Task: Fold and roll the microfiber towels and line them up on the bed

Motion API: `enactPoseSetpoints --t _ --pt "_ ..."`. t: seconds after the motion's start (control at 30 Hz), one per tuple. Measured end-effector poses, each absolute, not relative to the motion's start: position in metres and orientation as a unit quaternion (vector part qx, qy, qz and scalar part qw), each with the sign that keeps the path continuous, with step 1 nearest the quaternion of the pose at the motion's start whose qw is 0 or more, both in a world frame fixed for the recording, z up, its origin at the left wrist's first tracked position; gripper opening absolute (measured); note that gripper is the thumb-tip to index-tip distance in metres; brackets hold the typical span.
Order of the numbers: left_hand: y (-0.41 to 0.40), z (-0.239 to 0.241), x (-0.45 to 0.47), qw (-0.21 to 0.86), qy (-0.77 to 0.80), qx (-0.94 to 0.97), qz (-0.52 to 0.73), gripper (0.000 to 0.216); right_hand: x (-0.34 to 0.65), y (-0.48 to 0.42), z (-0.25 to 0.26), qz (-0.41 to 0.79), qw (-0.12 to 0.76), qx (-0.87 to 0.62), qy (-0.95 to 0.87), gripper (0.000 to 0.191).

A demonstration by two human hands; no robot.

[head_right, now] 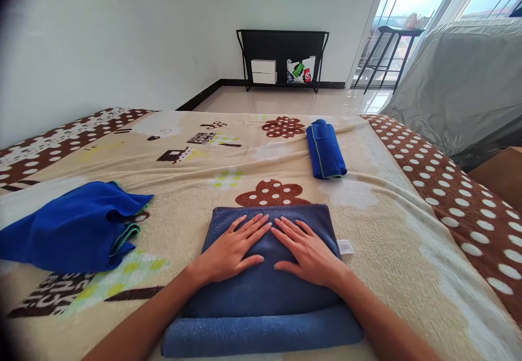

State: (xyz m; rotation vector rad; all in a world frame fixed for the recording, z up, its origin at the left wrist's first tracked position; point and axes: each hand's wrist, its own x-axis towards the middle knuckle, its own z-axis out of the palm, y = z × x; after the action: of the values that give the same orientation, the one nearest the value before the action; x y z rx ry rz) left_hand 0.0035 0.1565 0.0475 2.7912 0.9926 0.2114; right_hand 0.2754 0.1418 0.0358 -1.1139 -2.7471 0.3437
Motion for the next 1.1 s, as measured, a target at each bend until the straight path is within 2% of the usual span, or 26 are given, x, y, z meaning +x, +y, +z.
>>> enactPoseSetpoints --t 0.1,0.23,0.47,0.57,0.67,0.83,0.93,1.1 --pt "0.170 0.040 -0.019 0.059 0.419 0.902 0.080 0.064 0.297 0.154 0.027 0.086 0.108 -0.454 -0.880 0.063" --pt "0.179 0.034 -0.049 0.059 0.510 0.854 0.083 0.059 0.320 0.164 0.021 0.078 0.148 -0.502 -0.848 0.058" --pt "0.185 0.025 -0.063 0.036 0.525 0.843 0.109 0.050 0.337 0.173 0.011 0.068 0.177 -0.520 -0.833 0.046" --pt "0.184 0.034 -0.060 0.021 0.516 0.848 0.122 0.053 0.342 0.174 0.014 0.049 0.194 -0.536 -0.820 0.046" --pt "0.174 0.053 -0.047 0.039 0.438 0.889 0.131 0.058 0.332 0.168 0.029 0.047 0.199 -0.518 -0.830 0.045" --pt "0.159 0.069 -0.018 0.172 0.262 0.947 0.065 0.057 0.295 0.152 0.052 0.184 0.089 -0.337 -0.919 0.051" --pt "0.162 0.061 -0.020 0.165 0.297 0.939 0.061 0.061 0.293 0.151 0.047 0.167 0.083 -0.361 -0.914 0.054" --pt "0.173 0.043 -0.038 0.109 0.411 0.902 0.075 0.059 0.317 0.163 0.025 0.116 0.142 -0.473 -0.862 0.055"
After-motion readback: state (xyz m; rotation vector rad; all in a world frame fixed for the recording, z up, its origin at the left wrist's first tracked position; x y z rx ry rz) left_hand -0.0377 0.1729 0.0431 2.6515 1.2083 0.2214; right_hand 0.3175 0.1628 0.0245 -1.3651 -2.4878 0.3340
